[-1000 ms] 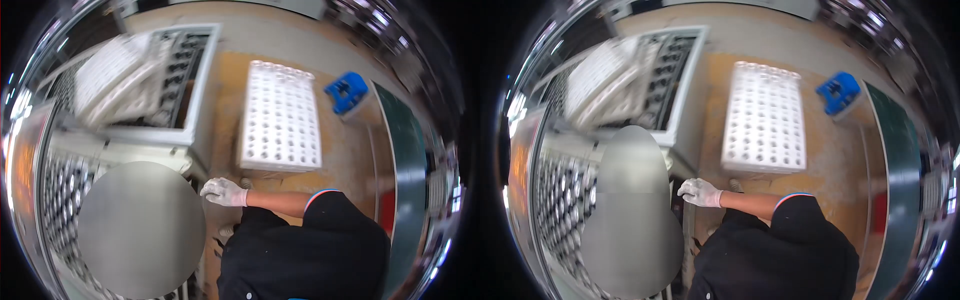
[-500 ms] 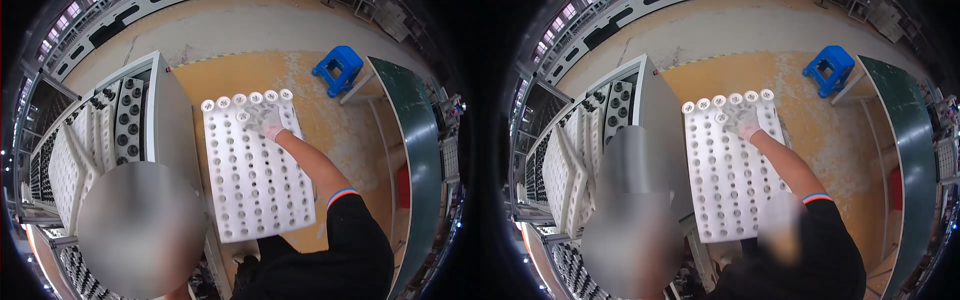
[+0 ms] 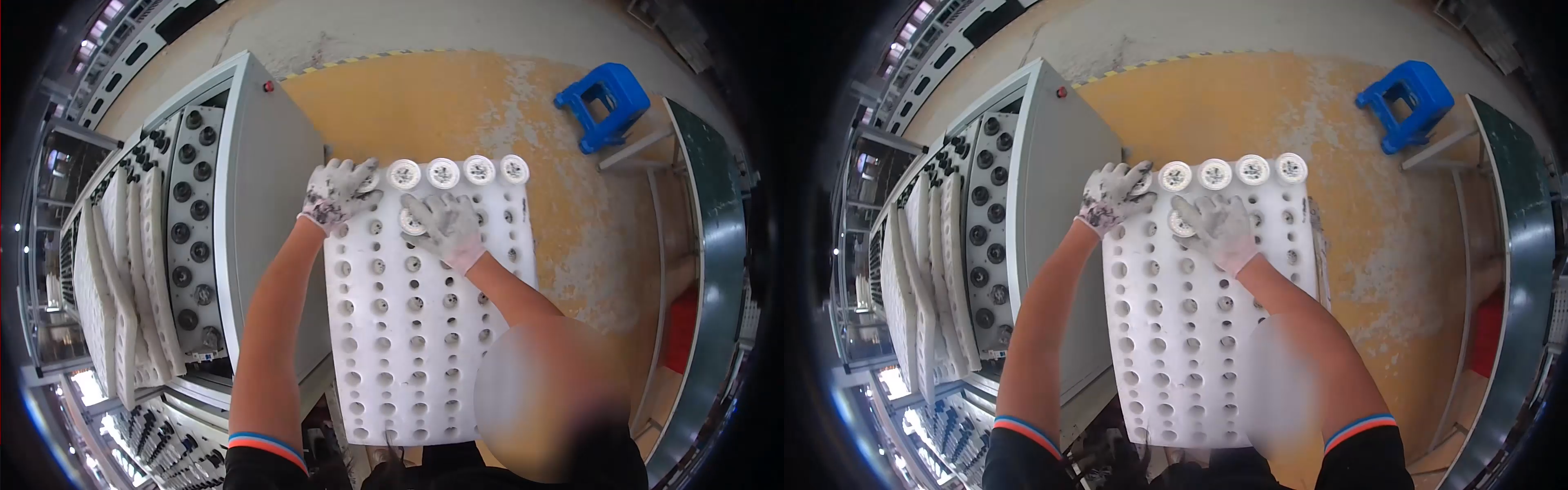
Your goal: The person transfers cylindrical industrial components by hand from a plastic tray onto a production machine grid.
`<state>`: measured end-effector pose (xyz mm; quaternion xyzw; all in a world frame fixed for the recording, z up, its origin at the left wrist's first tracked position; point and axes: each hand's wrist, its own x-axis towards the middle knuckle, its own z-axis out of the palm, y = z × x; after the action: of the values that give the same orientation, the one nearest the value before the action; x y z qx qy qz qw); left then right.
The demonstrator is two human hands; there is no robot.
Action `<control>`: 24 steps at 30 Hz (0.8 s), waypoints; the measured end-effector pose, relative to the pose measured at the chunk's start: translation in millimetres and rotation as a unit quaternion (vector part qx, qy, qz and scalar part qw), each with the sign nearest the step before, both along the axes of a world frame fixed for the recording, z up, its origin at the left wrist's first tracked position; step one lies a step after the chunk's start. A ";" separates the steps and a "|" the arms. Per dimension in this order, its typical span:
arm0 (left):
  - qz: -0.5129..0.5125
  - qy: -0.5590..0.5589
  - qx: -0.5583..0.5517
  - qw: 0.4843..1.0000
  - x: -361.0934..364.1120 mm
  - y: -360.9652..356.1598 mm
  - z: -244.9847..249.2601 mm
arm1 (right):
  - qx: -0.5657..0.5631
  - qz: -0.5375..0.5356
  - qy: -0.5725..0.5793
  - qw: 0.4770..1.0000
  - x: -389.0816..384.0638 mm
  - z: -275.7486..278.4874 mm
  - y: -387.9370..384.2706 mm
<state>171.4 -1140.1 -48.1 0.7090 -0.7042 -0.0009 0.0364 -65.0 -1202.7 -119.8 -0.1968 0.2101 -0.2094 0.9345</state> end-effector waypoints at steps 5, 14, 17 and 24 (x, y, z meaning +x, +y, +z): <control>-0.026 0.016 -0.097 0.995 1.2 7.3 13.0 | -0.817 0.045 0.375 0.436 -10.2 3.1 0.0; 0.288 0.347 -0.289 0.844 -116.2 261.9 99.8 | -0.893 0.075 0.301 0.327 5.6 11.3 -28.0; 0.482 0.539 -0.259 0.640 -153.4 396.8 102.0 | -0.877 0.216 0.353 0.245 22.5 17.2 -49.8; 0.676 0.324 -0.603 0.273 -269.4 699.5 118.7 | -0.823 0.088 0.467 0.312 26.4 58.2 26.8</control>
<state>-98.0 -440.6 70.5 0.6474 0.2990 0.2194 0.6659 -38.7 -1175.9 -61.6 -0.9464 0.3128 -0.0641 0.0495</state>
